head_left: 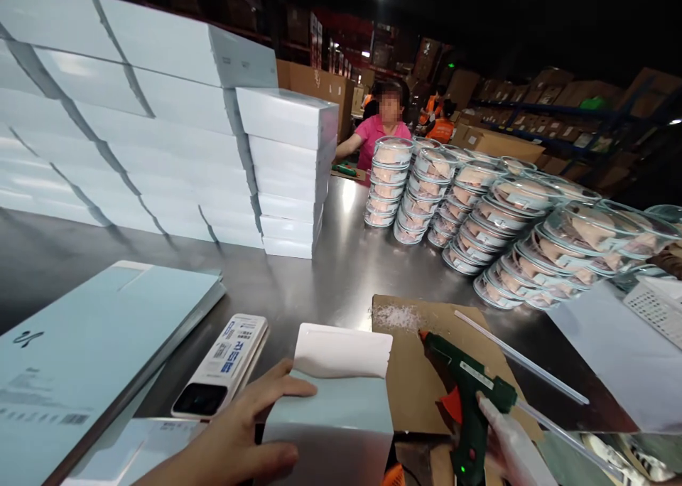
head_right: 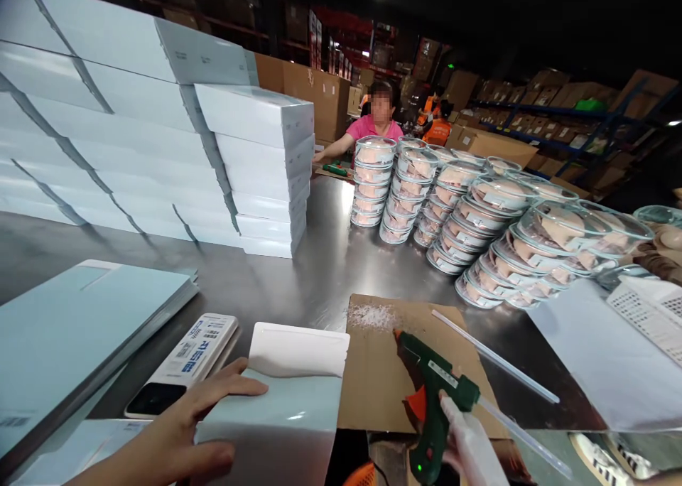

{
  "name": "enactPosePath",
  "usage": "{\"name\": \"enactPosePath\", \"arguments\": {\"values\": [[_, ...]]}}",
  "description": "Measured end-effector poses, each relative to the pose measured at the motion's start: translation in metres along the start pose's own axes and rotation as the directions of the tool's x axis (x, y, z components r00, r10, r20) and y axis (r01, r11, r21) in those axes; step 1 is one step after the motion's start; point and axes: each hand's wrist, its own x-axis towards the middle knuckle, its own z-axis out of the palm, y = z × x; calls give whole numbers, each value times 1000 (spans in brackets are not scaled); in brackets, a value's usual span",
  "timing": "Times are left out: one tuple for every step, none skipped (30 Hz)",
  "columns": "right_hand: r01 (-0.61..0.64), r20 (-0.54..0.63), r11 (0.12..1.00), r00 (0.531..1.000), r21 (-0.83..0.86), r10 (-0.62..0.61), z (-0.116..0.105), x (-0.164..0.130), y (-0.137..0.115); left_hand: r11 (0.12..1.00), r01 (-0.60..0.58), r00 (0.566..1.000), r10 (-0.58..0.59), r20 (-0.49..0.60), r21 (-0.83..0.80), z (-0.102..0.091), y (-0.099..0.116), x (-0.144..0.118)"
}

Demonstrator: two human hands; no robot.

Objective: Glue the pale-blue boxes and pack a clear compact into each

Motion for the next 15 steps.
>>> {"name": "enactPosePath", "arguments": {"values": [[6, -36, 991, 999, -131, -11, -6, 2, -1, 1000, -2, 1000, 2, 6, 3, -1, 3, 1], [22, -69, 973, 997, -229, -39, -7, 2, -2, 1000, -2, 1000, 2, 11, -3, -1, 6, 1], [63, -88, 958, 992, -281, -91, -4, 0, -3, 1000, 0, 1000, 0, 11, -15, -1, 9, 2], [154, -69, 945, 981, -289, -181, 5, -2, -3, 999, 1, 1000, -1, 4, -33, -1, 12, 2], [279, -9, 928, 957, -246, -290, 19, -5, -4, 998, 0, 1000, 0, -6, -55, 0, 14, 3], [396, 83, 903, 918, -165, -388, 38, -9, -5, 997, -5, 1000, 5, -11, -79, 1, 15, 3], [485, 209, 873, 860, -53, -465, 58, -13, -4, 995, -17, 1000, 17, -2, -101, 4, 15, 4], [509, 346, 860, 800, 38, -490, 78, -16, -3, 992, -33, 999, 34, 4, -123, 7, 13, 3], [491, 444, 867, 759, 90, -476, 96, -20, 0, 988, -52, 999, 52, -6, -148, 10, 11, 3], [474, 501, 873, 731, 115, -463, 110, -23, 4, 980, -69, 997, 63, -35, -185, 14, 7, 2], [470, 516, 876, 726, 110, -454, 120, -25, 8, 968, -88, 994, 71, -79, -236, 19, 4, 1], [488, 494, 869, 738, 81, -460, 126, -27, 14, 948, -117, 988, 80, -135, -295, 23, 0, 0], [528, 452, 848, 749, 34, -484, 128, -28, 18, 925, -155, 977, 91, -192, -347, 26, -2, -1], [581, 426, 814, 743, -26, -517, 127, -29, 22, 905, -199, 964, 112, -240, -377, 29, -3, -2], [649, 429, 757, 706, -75, -563, 125, -29, 23, 896, -244, 953, 151, -263, -372, 29, -2, -2]]}}
